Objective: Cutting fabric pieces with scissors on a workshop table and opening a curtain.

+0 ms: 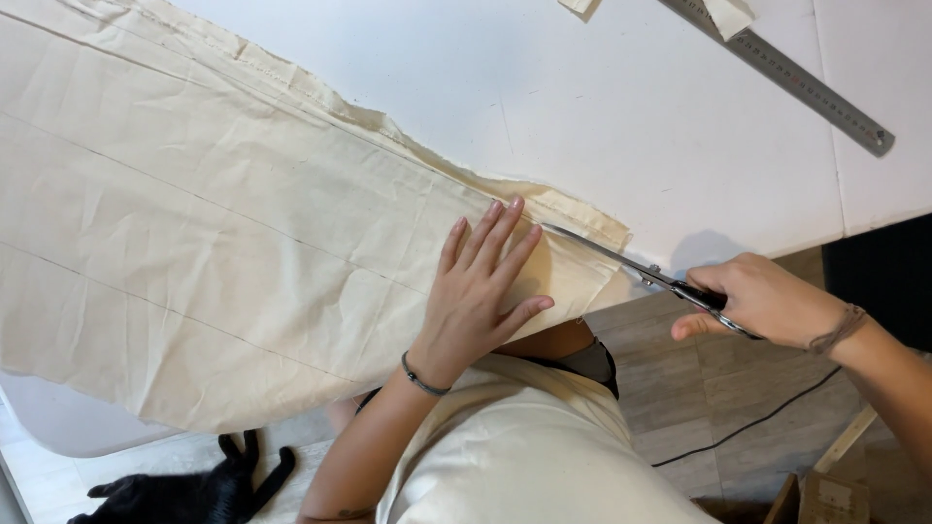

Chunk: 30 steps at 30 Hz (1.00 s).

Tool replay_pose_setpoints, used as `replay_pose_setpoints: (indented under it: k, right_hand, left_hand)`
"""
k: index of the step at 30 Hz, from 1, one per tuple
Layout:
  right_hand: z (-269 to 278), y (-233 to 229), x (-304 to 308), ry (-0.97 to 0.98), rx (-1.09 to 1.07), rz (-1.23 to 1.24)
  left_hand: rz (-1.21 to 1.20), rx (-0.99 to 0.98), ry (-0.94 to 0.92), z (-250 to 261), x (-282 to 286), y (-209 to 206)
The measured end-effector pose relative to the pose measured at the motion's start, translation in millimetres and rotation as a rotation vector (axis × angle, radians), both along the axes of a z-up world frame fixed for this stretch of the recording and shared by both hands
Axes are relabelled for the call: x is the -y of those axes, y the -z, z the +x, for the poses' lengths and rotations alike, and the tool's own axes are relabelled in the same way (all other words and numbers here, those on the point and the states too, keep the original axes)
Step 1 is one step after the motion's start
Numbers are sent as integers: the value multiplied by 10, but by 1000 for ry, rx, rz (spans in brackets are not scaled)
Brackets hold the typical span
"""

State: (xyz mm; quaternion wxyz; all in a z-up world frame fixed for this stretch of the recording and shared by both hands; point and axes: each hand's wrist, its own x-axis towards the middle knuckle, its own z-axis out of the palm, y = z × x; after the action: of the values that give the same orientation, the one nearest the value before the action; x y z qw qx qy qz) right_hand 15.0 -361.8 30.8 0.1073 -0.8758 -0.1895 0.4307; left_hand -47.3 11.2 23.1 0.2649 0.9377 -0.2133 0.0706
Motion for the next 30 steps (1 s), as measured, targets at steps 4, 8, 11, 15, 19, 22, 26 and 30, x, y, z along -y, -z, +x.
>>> replay_pose_setpoints:
  k: [4, 8, 11, 15, 19, 22, 26, 30]
  right_hand:
    - [-4, 79, 58, -16, 12, 16]
    - [-12, 91, 50, 13, 11, 50]
    - [10, 130, 78, 40, -7, 78]
    - [67, 170, 116, 20, -26, 84]
    - [64, 200, 138, 26, -21, 76]
    - [93, 196, 178, 37, -48, 82]
    - [59, 227, 193, 55, -111, 96]
    - [48, 206, 162, 67, -143, 106]
  left_hand:
    - [-238, -39, 102, 256, -175, -76]
    - [-67, 79, 64, 875, -256, -75]
    - [-47, -55, 186, 1292, -151, 35]
    - [50, -347, 345, 1624, 183, 73]
    - [186, -389, 388, 1727, 419, 206]
    - [236, -346, 458, 1780, 515, 319]
    - [223, -268, 499, 1748, 499, 388]
    - [192, -270, 527, 1760, 497, 378]
